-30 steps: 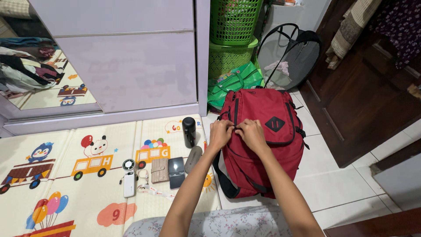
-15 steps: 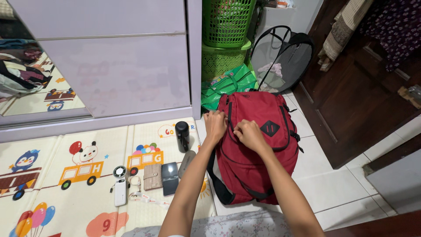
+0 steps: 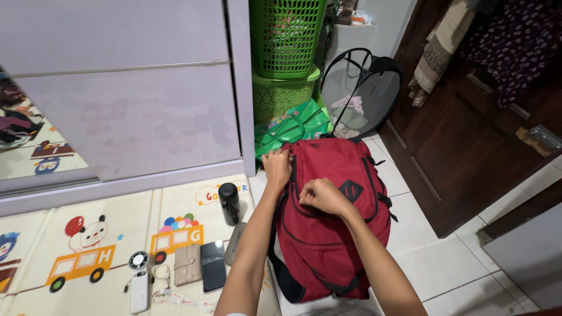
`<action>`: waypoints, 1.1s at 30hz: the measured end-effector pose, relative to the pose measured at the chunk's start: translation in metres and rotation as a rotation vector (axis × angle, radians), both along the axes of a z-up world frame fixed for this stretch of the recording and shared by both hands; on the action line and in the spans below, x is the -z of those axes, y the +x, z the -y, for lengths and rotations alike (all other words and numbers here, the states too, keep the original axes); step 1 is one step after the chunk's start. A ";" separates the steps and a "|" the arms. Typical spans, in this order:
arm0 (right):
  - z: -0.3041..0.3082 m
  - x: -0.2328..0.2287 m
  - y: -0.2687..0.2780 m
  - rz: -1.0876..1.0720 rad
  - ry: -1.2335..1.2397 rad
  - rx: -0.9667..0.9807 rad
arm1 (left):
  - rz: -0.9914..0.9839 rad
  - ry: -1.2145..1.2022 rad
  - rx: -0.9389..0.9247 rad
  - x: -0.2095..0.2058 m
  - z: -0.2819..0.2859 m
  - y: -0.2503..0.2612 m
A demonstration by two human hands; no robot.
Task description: The person sits on the bedroom floor and packs a red backpack. They place a clear pouch inside, zip and buckle the compartments, then put a phone, a wallet and a water bottle into the bag, and finally handle a small white handheld device with its cable.
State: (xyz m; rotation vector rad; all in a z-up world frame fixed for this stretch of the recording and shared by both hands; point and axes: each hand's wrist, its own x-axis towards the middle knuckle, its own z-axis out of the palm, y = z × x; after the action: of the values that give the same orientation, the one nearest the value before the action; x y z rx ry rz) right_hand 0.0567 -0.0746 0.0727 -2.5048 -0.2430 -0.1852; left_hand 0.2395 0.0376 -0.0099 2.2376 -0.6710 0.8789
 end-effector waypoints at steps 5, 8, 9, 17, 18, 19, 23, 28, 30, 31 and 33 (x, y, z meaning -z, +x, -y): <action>0.003 0.001 0.006 -0.065 0.036 -0.062 | -0.049 -0.001 -0.006 0.003 0.011 0.017; 0.003 0.001 0.007 -0.056 0.050 -0.086 | -0.076 -0.012 -0.001 0.004 0.013 0.023; 0.002 0.000 0.006 -0.066 0.068 -0.079 | -0.086 -0.016 0.000 0.003 0.014 0.024; -0.004 -0.007 -0.038 -0.032 -0.420 -0.049 | -0.146 -0.086 0.046 -0.015 0.007 -0.006; -0.004 -0.004 -0.045 -0.026 -0.510 -0.002 | -0.117 -0.112 0.110 -0.015 0.005 -0.016; -0.003 -0.002 -0.050 -0.021 -0.601 0.045 | -0.087 -0.137 0.174 -0.016 0.004 -0.026; 0.012 -0.005 -0.067 0.099 -0.722 0.146 | -0.145 -0.032 0.430 -0.021 -0.009 -0.063; 0.026 -0.032 -0.076 0.308 -0.686 0.339 | -0.183 0.076 0.641 -0.034 -0.030 -0.082; 0.028 -0.044 -0.072 0.425 -0.601 0.439 | -0.327 -0.033 0.778 -0.043 -0.042 -0.085; 0.029 -0.049 -0.069 0.470 -0.562 0.480 | -0.399 -0.087 0.846 -0.048 -0.046 -0.087; 0.029 -0.055 -0.062 0.560 -0.509 0.516 | -0.359 -0.090 0.848 -0.056 -0.052 -0.092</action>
State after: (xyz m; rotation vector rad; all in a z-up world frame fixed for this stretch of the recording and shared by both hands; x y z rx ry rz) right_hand -0.0053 -0.1038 0.1272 -2.9145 0.1684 -1.1690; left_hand 0.1475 0.0893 0.0460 1.6935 -1.2240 0.0797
